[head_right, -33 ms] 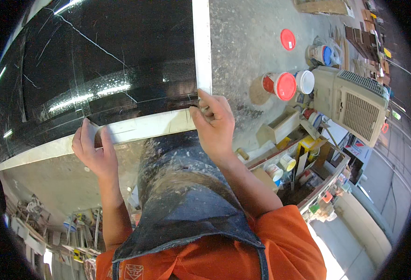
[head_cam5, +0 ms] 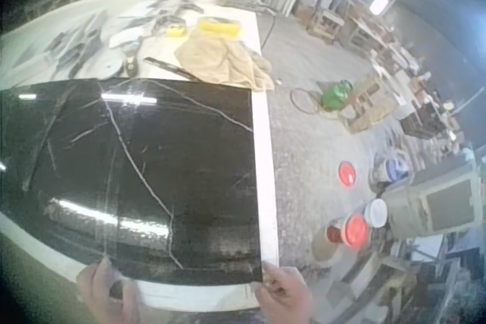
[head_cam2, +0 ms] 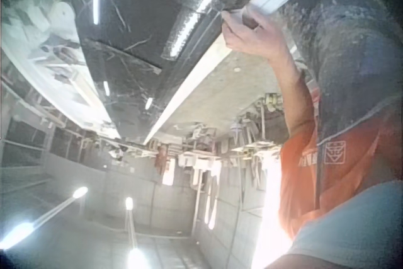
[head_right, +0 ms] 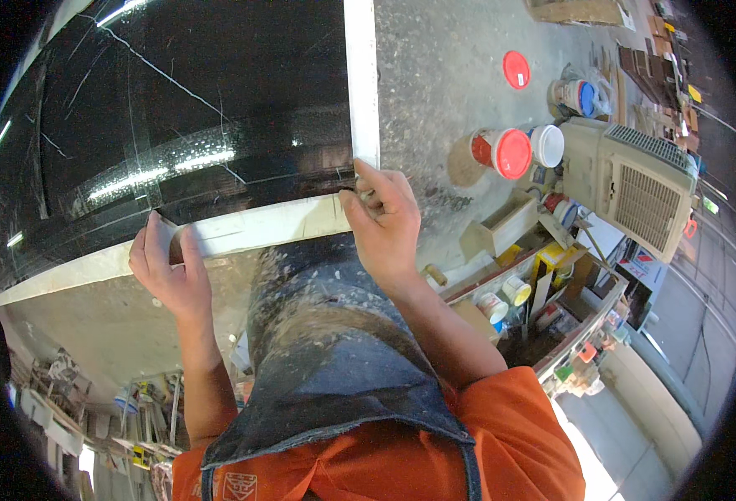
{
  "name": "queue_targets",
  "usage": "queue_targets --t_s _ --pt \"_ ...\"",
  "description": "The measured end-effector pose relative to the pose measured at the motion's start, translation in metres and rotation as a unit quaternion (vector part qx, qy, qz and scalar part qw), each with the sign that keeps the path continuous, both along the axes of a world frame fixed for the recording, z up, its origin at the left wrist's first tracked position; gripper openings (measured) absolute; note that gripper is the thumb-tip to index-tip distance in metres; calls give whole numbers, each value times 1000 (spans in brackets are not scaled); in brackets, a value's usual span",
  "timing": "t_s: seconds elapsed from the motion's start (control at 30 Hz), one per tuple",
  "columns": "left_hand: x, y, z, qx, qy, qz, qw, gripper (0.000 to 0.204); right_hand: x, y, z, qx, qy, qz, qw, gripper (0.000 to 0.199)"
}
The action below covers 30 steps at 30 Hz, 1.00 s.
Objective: The person grinds the edges of black metal trim pieces using an angle grinder, then fits them onto the edges of a large black marble slab. They apply yellow tape to secure the trims in place.
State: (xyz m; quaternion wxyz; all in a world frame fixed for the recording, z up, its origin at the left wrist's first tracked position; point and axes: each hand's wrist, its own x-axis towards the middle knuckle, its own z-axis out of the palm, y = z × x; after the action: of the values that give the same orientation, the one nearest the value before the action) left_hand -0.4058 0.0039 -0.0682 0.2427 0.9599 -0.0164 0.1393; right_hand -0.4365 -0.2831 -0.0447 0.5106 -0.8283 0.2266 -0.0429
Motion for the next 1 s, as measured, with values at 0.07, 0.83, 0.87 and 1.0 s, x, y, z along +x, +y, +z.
queue_targets --t_s 0.07,0.83,0.87,1.0 --pt "0 0 -1 -1 1 3 1000 55 0 0 2 -1 5 -1 1000 47" --pt "3 1 2 20 -5 -7 1000 59 0 1 1 -18 9 -5 1000 49" --pt "3 0 1 15 -5 -6 1000 59 0 0 2 -18 12 -6 1000 48" --pt "4 -1 3 11 1 -1 1000 58 0 -6 -2 -15 13 -6 1000 47"
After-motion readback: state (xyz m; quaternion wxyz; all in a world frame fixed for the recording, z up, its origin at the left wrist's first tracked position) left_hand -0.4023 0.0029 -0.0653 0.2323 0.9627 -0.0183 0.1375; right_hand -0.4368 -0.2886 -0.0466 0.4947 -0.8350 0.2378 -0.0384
